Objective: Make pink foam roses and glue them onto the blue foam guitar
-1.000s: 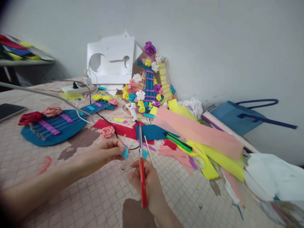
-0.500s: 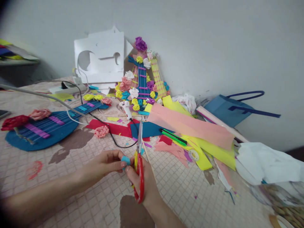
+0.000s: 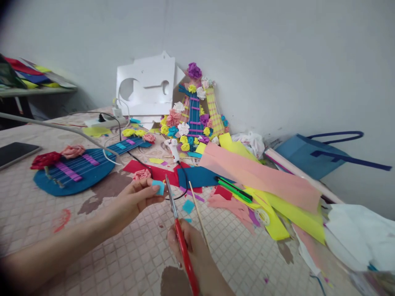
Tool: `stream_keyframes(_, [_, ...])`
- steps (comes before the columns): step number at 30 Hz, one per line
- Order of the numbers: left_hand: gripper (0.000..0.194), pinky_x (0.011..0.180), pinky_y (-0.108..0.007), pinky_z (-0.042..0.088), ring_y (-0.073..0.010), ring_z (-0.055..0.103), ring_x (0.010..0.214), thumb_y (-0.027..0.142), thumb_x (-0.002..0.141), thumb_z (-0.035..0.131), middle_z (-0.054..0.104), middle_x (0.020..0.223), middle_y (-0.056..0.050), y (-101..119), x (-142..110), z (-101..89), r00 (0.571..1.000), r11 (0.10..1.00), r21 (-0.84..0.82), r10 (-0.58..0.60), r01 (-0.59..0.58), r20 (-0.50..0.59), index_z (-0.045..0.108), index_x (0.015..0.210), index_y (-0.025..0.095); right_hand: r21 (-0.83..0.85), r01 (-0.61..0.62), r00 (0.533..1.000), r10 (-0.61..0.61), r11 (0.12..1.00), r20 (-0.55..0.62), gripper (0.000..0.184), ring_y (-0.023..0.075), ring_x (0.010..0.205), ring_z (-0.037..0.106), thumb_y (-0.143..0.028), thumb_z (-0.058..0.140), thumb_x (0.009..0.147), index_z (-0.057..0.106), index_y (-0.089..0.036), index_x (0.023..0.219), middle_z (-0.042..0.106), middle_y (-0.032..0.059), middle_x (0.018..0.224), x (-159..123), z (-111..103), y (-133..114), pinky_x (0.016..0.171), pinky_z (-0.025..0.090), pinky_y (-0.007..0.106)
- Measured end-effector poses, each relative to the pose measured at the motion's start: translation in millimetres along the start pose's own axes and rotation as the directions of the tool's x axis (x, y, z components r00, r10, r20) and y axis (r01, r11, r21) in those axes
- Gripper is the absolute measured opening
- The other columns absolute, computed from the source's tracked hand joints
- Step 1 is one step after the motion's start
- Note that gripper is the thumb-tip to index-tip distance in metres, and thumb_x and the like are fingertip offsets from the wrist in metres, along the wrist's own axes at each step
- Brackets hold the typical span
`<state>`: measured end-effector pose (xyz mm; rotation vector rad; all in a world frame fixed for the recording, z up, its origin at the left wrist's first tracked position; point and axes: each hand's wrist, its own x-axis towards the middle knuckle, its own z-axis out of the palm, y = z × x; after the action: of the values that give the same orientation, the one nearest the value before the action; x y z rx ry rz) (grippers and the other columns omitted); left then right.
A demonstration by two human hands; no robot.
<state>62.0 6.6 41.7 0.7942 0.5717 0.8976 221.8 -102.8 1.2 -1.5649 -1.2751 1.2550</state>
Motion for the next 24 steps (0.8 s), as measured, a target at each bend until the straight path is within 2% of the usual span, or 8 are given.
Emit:
stream_keyframes(6, [0.019, 0.078, -0.027, 0.051, -0.0123, 0.063, 0.074, 0.023, 0.071, 0.075, 0.066, 0.076, 0.002, 0.3, 0.0, 1.3, 0.999, 0.999, -0.016, 0.048, -0.048, -0.024, 0.057, 0.072, 0.017, 0.000, 0.042, 0.999, -0.042, 0.999, 0.028, 0.051, 0.0076, 0.039, 0.032, -0.070, 0.043, 0.079, 0.051, -0.019, 0.079, 0.033, -0.0084, 0.048, -2.9, -1.1, -3.1, 0.038, 0.027, 0.021])
stream_keyframes(14, [0.016, 0.080, -0.028, 0.049, -0.0108, 0.061, 0.075, 0.022, 0.073, 0.074, 0.065, 0.074, 0.005, -5.2, 0.5, 1.1, 0.995, 0.995, -0.014, 0.097, -0.098, -0.038, 0.059, 0.072, 0.018, -0.121, 0.048, 0.999, -0.048, 0.992, 0.003, 0.046, 0.0079, 0.039, 0.033, -0.064, 0.048, 0.081, 0.052, -0.019, 0.076, 0.036, -0.0077, 0.046, -3.2, -1.0, -9.1, 0.038, 0.025, 0.020])
stream_keyframes(18, [0.018, 0.078, -0.027, 0.049, -0.0112, 0.062, 0.073, 0.023, 0.071, 0.075, 0.065, 0.073, 0.004, -4.6, 0.0, 2.4, 0.994, 0.994, -0.033, 0.098, -0.100, -0.044, 0.058, 0.072, 0.018, -0.171, 0.047, 0.999, -0.048, 0.984, -0.001, 0.044, 0.0083, 0.039, 0.034, -0.063, 0.048, 0.081, 0.051, -0.020, 0.075, 0.037, -0.0077, 0.045, -3.6, -2.1, -10.4, 0.038, 0.026, 0.020])
stream_keyframes(24, [0.017, 0.080, -0.028, 0.048, -0.0117, 0.063, 0.074, 0.024, 0.073, 0.074, 0.066, 0.076, 0.004, -4.1, -1.4, 1.7, 0.995, 0.995, -0.039, 0.095, -0.096, -0.034, 0.058, 0.071, 0.019, -0.152, 0.072, 0.997, -0.075, 0.986, -0.014, 0.044, 0.0087, 0.040, 0.033, -0.063, 0.046, 0.082, 0.051, -0.020, 0.076, 0.034, -0.0078, 0.047, -3.7, -2.5, -11.5, 0.038, 0.026, 0.021])
